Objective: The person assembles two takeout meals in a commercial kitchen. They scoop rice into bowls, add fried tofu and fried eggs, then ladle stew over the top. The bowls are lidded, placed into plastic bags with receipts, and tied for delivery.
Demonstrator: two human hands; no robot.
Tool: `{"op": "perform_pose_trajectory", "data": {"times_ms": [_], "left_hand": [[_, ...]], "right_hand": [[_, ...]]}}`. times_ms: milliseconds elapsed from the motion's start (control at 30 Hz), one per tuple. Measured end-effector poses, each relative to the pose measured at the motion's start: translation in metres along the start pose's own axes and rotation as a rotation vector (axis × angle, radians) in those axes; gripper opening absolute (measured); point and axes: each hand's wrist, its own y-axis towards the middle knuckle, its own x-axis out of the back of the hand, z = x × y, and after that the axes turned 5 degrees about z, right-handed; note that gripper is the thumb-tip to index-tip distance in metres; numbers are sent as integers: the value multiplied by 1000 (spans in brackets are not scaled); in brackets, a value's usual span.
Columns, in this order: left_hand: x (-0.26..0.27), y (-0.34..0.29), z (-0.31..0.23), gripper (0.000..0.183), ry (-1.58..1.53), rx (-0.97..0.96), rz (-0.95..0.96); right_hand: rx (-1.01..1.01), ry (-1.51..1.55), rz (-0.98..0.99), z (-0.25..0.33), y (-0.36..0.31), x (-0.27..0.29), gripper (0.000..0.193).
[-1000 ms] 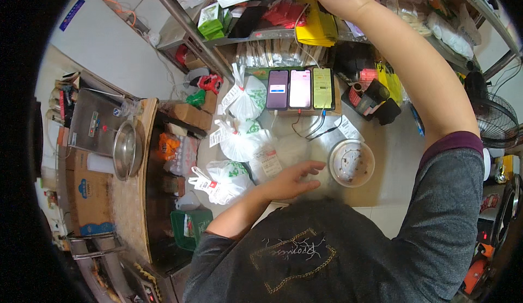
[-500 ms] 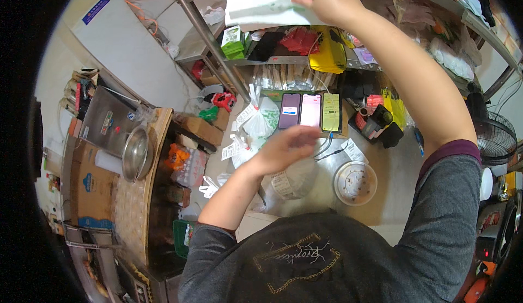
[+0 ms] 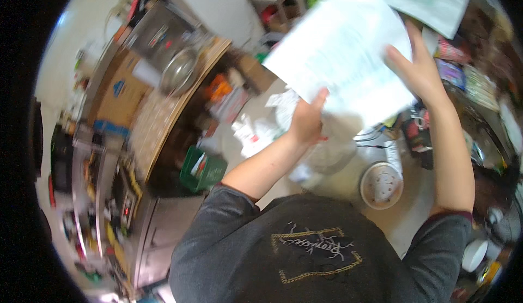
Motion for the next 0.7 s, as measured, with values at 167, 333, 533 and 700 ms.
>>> {"op": "perform_pose_trajectory", "data": {"times_ms": [167,333,533,700], "left_hand": [[71,-83,46,42,159,326,16],[84,-118,62,44,96,475,-61],[36,-120,68,48,708,-439,64],[-44,-130,102,18,364,270,633]], "right_hand": [[-741,718,337,-114,-131,-28,26],[-819,743,282,-156,-203,-30,10],[-603,621,125,-118,-240,-24,8],[-399,138,185,-103,-283,-23,20]]}}
